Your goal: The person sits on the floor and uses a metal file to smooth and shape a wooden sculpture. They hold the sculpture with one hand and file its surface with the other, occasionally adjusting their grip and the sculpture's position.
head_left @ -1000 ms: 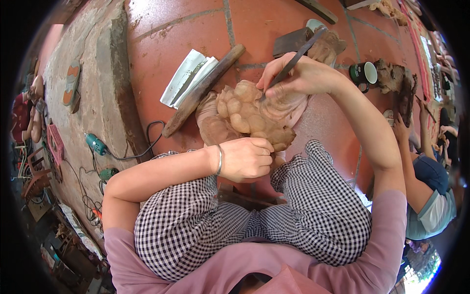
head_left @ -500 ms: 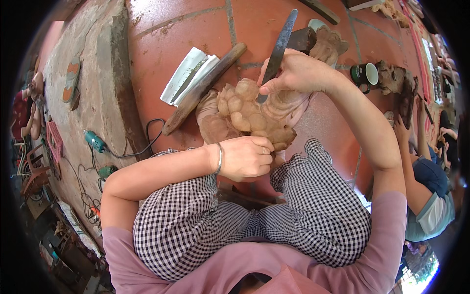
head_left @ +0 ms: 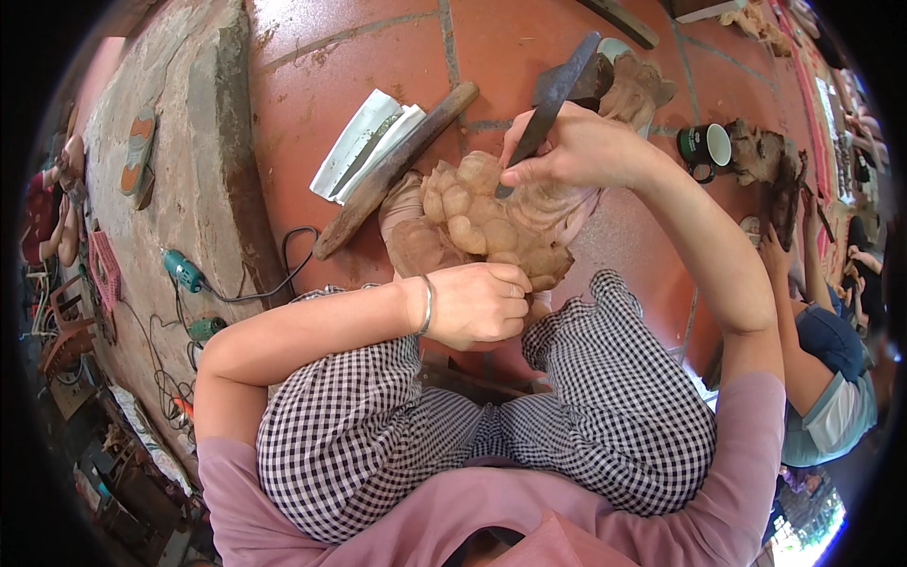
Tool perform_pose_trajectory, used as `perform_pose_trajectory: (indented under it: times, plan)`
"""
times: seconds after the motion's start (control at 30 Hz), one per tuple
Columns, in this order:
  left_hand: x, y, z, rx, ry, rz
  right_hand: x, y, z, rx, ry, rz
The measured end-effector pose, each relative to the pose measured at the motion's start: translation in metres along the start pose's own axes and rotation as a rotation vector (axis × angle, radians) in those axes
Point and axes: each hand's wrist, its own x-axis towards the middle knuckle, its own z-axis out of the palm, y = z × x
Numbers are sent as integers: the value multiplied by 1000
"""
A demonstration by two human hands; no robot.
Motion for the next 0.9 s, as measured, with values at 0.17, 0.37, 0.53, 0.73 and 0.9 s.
perform_pose_trajectory:
  times: [0.17, 0.37, 0.53, 0.73, 0.9]
  plan:
    - [1, 0, -2, 3, 7, 8, 1, 6, -2, 164, -22, 25]
    - [1, -1, 1, 13, 58, 11, -5, 3, -1, 106, 1, -8]
    - [1, -1, 0, 17, 36, 10, -4, 6, 0, 130, 21, -68]
    - [0, -1, 2, 15, 40, 12, -8, 6, 2, 53, 8, -121]
    - [0, -2, 1, 26, 49, 11, -11, -1, 3, 31, 87, -73]
